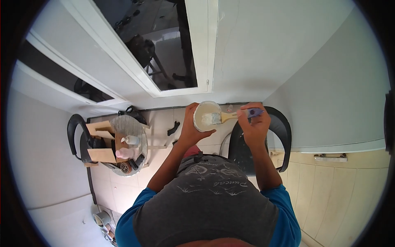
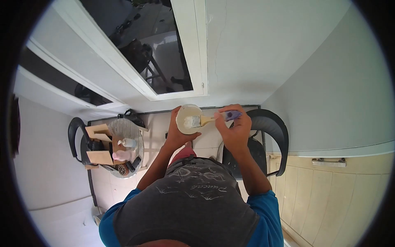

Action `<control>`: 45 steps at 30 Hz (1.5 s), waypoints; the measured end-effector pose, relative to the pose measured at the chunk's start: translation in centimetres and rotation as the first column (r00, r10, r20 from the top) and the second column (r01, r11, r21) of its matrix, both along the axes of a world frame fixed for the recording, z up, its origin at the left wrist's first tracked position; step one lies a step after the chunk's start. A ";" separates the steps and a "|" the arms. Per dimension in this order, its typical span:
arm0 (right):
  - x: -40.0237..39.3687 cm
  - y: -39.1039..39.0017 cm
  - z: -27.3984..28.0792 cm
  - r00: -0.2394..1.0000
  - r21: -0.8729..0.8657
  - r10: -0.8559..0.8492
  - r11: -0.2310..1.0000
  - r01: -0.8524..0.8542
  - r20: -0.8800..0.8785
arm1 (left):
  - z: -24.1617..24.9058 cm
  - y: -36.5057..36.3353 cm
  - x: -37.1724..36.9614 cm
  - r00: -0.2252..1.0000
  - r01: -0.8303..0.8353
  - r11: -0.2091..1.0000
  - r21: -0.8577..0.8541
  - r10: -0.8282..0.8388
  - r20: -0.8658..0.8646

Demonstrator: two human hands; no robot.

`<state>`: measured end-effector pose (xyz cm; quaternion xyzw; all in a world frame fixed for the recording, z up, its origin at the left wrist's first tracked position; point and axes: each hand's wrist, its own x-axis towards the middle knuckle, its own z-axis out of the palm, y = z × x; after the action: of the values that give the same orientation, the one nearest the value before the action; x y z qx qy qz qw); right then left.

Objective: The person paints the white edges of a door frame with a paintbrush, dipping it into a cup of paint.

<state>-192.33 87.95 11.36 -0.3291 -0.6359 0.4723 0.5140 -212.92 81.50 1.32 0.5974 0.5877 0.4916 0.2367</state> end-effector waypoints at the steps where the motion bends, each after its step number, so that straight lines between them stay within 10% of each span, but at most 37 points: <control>1: -0.6 0.5 -0.6 0.994 -0.077 -0.062 0.995 0.056 -0.087 | -0.3 0.9 -0.8 1.000 0.014 1.000 -0.001 -0.014 0.000; 10: -8.8 6.2 -3.7 0.853 -0.476 -0.256 0.879 0.010 -0.455 | -1.8 9.5 -9.6 0.967 0.115 0.993 0.002 -0.112 0.227; 20: -18.0 12.8 -4.9 0.598 -0.500 -0.444 0.862 0.081 -0.668 | -3.0 14.9 -19.7 0.961 0.178 0.984 -0.017 -0.170 0.218; 26: -18.3 16.5 -2.9 0.596 -0.339 -0.365 0.927 0.161 -0.715 | -2.8 15.5 -22.4 0.956 0.206 0.975 -0.085 -0.181 0.232; 32: -15.7 21.0 0.0 0.959 0.257 -0.218 0.931 0.260 -0.181 | -3.5 15.3 -23.6 0.960 0.169 0.980 -0.106 -0.139 0.244; 40: -13.8 24.9 3.0 0.889 0.057 -0.193 0.970 0.237 -0.415 | -4.3 15.5 -22.3 0.960 0.062 0.994 -0.092 -0.034 0.278; 45: -12.9 26.2 6.2 0.936 0.693 -0.345 0.692 0.203 0.070 | -3.4 16.1 -19.6 0.952 0.035 0.996 -0.087 -0.007 0.306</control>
<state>-205.26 114.18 17.52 -0.2562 -0.7539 0.0922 0.5980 -232.57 97.58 -2.03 0.5091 0.5597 0.5479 0.3570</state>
